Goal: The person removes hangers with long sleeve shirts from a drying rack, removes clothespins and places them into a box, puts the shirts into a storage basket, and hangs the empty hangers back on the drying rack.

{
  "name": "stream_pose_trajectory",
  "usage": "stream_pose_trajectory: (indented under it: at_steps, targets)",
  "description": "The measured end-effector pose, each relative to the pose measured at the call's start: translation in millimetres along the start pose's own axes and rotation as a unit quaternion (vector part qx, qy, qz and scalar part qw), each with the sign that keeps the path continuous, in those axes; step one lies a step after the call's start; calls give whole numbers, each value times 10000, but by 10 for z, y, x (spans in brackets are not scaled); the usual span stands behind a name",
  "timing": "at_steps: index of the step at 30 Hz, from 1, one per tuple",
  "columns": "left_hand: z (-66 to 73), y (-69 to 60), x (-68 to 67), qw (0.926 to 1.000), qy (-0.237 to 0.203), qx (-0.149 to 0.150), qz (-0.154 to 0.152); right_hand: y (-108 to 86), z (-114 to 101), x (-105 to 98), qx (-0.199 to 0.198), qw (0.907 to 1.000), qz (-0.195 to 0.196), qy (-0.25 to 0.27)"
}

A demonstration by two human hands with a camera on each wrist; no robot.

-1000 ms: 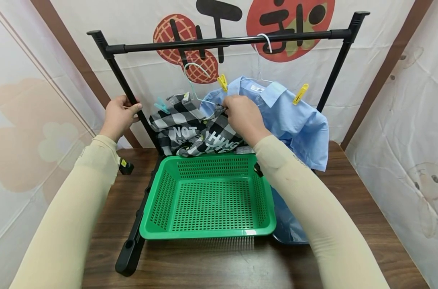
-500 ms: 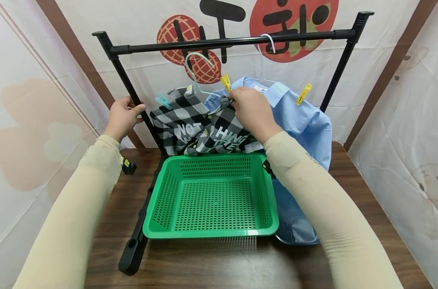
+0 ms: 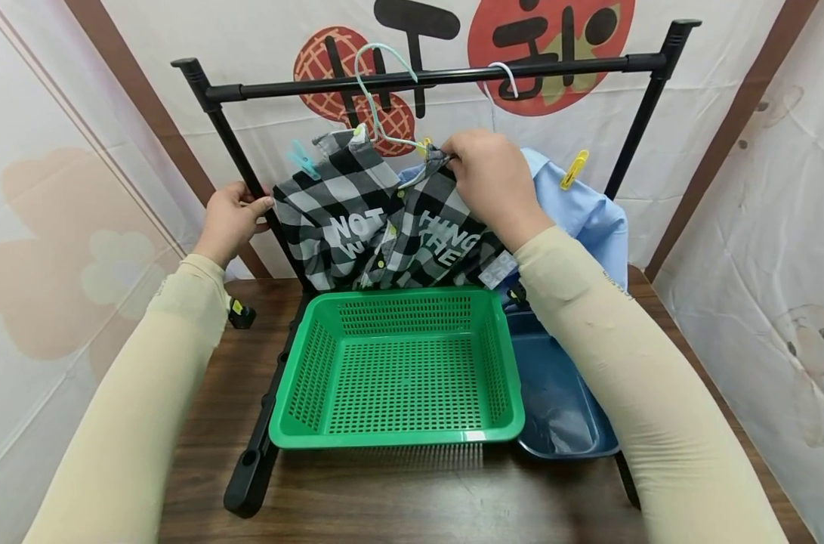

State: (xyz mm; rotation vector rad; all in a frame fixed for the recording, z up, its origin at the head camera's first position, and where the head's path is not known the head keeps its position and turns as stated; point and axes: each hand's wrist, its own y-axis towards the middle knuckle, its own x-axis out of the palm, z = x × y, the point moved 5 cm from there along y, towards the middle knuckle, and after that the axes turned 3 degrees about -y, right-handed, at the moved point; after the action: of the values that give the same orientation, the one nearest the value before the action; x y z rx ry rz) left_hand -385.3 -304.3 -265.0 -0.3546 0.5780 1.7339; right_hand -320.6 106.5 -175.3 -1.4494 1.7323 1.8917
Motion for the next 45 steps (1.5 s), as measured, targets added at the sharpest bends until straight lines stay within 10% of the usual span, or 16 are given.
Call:
stream_pose_trajectory:
  at_steps: [26,37,45]
  targets:
    - [-28,55,10,10000,67,22,-3,276,-209,-999,-285,9892,1382,-403]
    - [-57,39,-13,9995,258,184,92,157,-301,-1272,294,9919,1187,-333]
    - [-5,-18,-86,9921,1016,612,404,-101,-401,-1354,-583,9858,1531,-372]
